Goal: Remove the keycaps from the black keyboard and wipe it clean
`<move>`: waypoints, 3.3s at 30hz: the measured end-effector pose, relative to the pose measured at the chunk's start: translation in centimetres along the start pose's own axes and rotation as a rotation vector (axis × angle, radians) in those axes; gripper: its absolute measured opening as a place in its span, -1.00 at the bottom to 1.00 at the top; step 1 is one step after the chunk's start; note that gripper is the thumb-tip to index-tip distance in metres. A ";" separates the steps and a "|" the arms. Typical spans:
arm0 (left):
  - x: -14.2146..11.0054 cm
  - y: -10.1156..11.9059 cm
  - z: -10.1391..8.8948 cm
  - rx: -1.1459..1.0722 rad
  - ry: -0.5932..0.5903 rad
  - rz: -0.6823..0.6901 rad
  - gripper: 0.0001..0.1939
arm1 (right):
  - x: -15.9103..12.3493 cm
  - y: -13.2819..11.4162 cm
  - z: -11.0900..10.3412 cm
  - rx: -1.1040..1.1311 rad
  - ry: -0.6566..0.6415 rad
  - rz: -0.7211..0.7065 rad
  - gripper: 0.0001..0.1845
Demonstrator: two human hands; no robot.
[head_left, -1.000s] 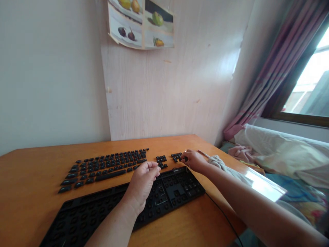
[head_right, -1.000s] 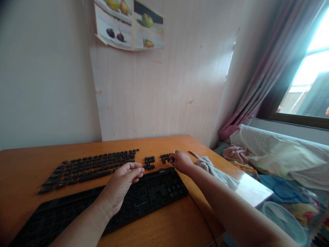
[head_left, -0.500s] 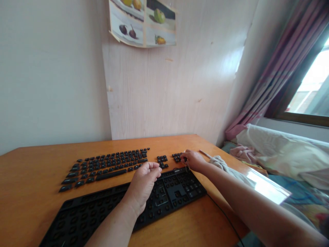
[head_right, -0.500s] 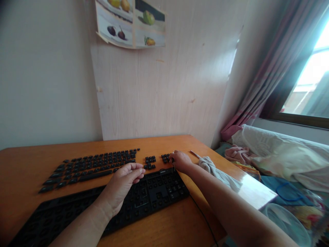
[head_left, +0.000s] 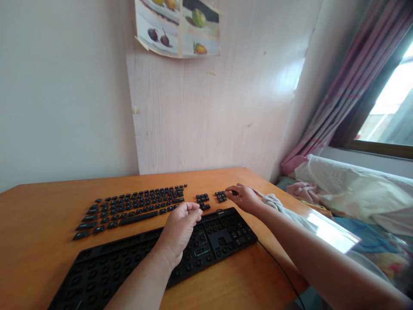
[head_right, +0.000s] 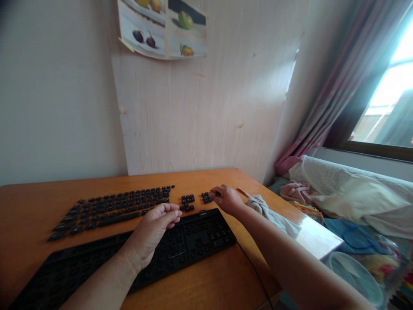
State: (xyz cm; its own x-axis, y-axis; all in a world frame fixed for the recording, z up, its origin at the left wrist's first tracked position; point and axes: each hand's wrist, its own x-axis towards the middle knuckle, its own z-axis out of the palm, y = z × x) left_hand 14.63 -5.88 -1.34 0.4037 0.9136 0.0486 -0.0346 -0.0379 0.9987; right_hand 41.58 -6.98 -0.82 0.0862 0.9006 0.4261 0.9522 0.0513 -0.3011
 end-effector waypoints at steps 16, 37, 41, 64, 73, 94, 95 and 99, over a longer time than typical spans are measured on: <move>0.2 -0.2 0.3 0.054 0.006 0.042 -0.67 | -7.1 -4.1 -3.7 0.396 -0.114 0.271 -0.79; -0.1 0.1 0.5 0.070 0.004 0.064 -0.69 | -8.1 -5.4 -1.9 0.176 -0.002 0.269 -0.75; -0.1 0.0 0.5 0.082 0.002 0.070 -0.69 | -8.3 -4.6 -1.3 0.271 0.036 0.357 -0.75; -1.7 0.7 2.4 -0.128 -0.232 0.074 -0.65 | -7.3 -10.0 -1.0 0.882 0.192 0.344 -0.66; -1.5 1.0 2.1 -0.329 -0.269 -0.034 -0.65 | -7.0 -12.3 -0.3 1.008 0.181 0.254 -0.68; -1.7 1.2 1.8 -0.283 -0.263 -0.136 -0.57 | -7.7 -9.2 -2.2 0.163 0.083 -0.267 -0.76; -1.7 1.2 1.7 -0.257 -0.234 -0.120 -0.57 | -7.4 -8.8 -2.6 0.150 0.086 -0.255 -0.76; -1.2 1.2 1.1 -0.159 -0.111 -0.050 -0.63 | -5.5 -5.6 -3.7 0.037 0.147 -0.147 -0.74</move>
State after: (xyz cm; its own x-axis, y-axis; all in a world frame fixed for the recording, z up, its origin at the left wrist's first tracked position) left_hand 15.13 -7.51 -0.18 0.5064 0.8623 0.0093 -0.1520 0.0787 0.9852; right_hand 36.90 -13.82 1.68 -0.0087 0.8096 0.5869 0.9467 0.1957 -0.2560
